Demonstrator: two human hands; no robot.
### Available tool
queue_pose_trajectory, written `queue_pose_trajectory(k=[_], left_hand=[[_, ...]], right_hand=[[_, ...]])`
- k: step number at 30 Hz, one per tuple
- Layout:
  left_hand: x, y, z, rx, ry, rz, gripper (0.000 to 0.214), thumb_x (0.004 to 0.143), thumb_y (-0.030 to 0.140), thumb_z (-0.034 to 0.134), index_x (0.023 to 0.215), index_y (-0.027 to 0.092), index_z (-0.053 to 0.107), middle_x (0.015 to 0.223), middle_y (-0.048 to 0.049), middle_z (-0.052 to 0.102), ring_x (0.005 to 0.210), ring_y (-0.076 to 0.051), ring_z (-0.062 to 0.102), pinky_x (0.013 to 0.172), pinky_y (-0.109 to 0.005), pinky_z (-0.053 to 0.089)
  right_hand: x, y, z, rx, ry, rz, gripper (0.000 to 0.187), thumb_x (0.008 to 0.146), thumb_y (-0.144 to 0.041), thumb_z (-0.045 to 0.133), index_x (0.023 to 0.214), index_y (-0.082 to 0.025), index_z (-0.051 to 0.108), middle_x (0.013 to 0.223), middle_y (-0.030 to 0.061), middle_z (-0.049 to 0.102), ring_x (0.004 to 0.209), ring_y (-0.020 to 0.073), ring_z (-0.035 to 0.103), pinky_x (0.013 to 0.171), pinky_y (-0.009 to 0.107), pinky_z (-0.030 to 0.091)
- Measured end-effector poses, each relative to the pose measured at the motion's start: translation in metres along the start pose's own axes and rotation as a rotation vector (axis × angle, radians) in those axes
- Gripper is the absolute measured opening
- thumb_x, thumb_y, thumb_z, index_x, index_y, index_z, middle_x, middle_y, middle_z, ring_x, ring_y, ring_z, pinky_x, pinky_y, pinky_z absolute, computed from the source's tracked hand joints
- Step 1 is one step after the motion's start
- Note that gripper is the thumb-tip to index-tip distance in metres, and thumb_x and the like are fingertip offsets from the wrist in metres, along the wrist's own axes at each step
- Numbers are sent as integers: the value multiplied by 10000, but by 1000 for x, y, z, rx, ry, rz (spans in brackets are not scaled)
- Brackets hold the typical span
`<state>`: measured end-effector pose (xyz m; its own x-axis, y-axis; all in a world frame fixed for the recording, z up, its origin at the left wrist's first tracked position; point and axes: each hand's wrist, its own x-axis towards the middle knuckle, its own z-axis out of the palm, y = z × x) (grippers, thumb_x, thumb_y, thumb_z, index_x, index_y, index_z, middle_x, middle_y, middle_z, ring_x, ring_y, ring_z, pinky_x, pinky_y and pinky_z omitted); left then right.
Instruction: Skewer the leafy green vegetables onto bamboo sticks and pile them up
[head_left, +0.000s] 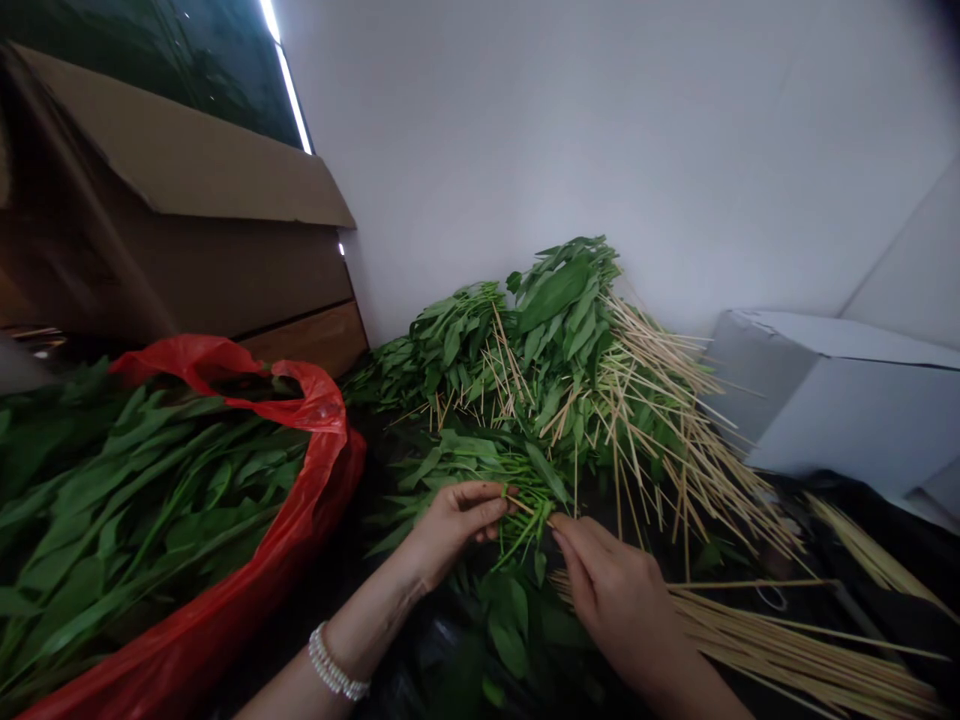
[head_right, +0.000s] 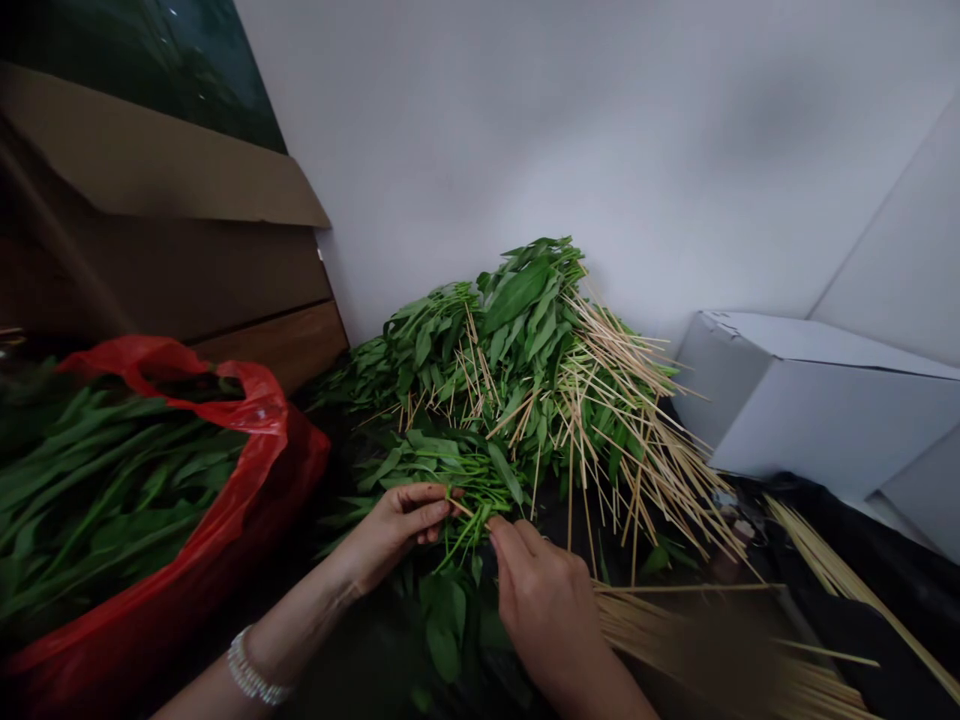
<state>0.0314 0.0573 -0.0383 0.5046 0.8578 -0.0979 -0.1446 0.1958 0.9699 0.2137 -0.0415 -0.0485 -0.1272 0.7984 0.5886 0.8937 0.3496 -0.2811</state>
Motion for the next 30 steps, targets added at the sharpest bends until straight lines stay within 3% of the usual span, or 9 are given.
queue_pose_trajectory(k=[5,12,30], left_hand=[[-1,-2,2,26,34,-12,345,603,307,843,885,128,755,791,-64,719,510,-57,504,487,-185,339],[-1,2,2,-16,-40,30,292,718,351,760,905,126,747,769,-61,699,498,-43,465,456,-175,294],[1,2,0,-58,49,6,291,639,332,816,825,115,758,710,-50,684,479,-40,416,455,-183,276]], right_hand=[[0,1,0,-57,-14,-10,290,952,-185,331,1091,-191,585,807,26,639,647,134,625,582,237,411],[1,2,0,-77,-6,8,284,955,-204,330,1085,-195,583,810,22,641,646,140,625,564,244,398],[1,2,0,-85,1,-1,288,955,-196,331,1086,-199,587,805,15,642,637,143,634,560,249,395]])
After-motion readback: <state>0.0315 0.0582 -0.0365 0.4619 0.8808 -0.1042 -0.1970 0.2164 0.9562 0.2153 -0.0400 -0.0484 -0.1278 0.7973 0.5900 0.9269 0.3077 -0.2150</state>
